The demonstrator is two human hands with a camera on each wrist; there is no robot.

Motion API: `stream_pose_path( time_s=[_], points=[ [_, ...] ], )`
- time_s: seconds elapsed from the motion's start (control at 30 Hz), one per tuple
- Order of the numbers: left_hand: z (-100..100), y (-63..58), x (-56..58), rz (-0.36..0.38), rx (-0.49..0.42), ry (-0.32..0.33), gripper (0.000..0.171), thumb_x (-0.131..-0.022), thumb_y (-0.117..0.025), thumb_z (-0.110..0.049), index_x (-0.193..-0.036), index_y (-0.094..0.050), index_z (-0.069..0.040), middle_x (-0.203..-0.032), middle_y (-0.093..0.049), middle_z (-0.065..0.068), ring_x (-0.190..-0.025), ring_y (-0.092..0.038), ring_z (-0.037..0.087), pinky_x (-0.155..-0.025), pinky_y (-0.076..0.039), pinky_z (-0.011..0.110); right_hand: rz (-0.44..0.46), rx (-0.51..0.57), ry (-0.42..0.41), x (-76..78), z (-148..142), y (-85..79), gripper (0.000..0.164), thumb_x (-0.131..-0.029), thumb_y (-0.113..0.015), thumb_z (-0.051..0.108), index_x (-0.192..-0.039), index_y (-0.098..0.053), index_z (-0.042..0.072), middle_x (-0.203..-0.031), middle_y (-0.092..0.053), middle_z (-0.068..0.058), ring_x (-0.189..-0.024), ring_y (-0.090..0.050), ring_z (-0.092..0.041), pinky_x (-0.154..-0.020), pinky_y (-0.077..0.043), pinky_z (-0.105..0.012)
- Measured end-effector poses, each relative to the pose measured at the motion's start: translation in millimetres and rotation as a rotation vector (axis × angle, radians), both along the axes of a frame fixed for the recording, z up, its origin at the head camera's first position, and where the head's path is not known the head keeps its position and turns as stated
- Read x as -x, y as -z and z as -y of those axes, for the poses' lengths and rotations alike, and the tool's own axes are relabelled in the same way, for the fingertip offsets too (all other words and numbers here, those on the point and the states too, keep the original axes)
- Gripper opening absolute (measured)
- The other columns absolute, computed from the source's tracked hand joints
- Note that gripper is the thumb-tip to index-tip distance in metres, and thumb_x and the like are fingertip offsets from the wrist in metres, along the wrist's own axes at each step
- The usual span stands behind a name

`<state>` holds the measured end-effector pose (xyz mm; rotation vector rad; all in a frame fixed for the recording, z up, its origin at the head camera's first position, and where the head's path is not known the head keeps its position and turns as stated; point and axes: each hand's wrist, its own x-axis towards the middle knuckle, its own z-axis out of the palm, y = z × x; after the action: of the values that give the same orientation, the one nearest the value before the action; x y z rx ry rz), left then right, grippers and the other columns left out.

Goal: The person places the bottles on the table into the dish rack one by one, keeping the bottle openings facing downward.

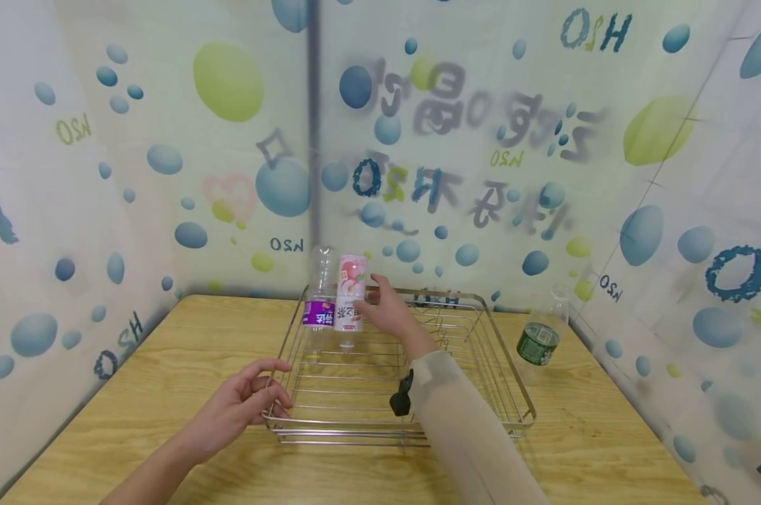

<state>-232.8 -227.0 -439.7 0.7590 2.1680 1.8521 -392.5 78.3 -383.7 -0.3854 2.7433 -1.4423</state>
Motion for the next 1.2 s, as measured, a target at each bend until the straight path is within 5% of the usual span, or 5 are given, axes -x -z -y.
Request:
stream_pose_path(
  time_s=[0.27,0.63,1.03,1.2],
  points=[
    [-0.9,-1.2,-0.4,-0.007,0.003,-0.007,0.032,-0.118,-0.05,-0.018,-0.15,-0.051,-0.018,-0.111,-0.077,0.004,-0.099,-0.077,0.017,-0.078,-0.065,0.031,-0.069,0.159,0.073,-0.6,0.6,-21.0,0.074,-0.11,-0.067,0.032,-0.172,-0.03,0.016,-0.162,-0.053,-0.021,-0.144,-0.06,-0.04,-0.112,-0.057,-0.056],
    [-1.0,-1.8,0.9,-0.002,0.006,-0.004,0.031,-0.118,-0.051,-0.017,-0.15,-0.052,-0.02,-0.111,-0.078,0.005,-0.098,-0.078,0.017,-0.076,-0.063,0.03,-0.129,0.257,0.044,-29.5,-24.0,-67.0,0.065,-0.11,-0.068,0.04,-0.166,-0.04,0.024,-0.154,-0.06,-0.01,-0.136,-0.063,-0.032,-0.103,-0.06,-0.053],
    [0.9,-0.2,0.8,-0.007,0.017,-0.021,0.031,-0.118,-0.051,-0.018,-0.149,-0.052,-0.021,-0.111,-0.078,0.003,-0.099,-0.078,0.017,-0.074,-0.062,0.03,-0.243,0.191,0.009,-76.1,-85.8,-95.4,0.055,-0.11,-0.068,0.038,-0.16,-0.05,0.024,-0.145,-0.065,-0.007,-0.131,-0.066,-0.031,-0.105,-0.058,-0.054],
    [0.4,0.1,0.7,-0.011,0.015,-0.022,0.031,-0.118,-0.052,-0.018,-0.149,-0.053,-0.022,-0.11,-0.078,0.002,-0.098,-0.078,0.017,-0.074,-0.063,0.03,-0.262,0.109,0.02,-92.5,-113.1,-94.4,0.054,-0.111,-0.067,0.038,-0.16,-0.051,0.02,-0.146,-0.066,-0.011,-0.129,-0.067,-0.033,-0.104,-0.058,-0.055]
  ],
)
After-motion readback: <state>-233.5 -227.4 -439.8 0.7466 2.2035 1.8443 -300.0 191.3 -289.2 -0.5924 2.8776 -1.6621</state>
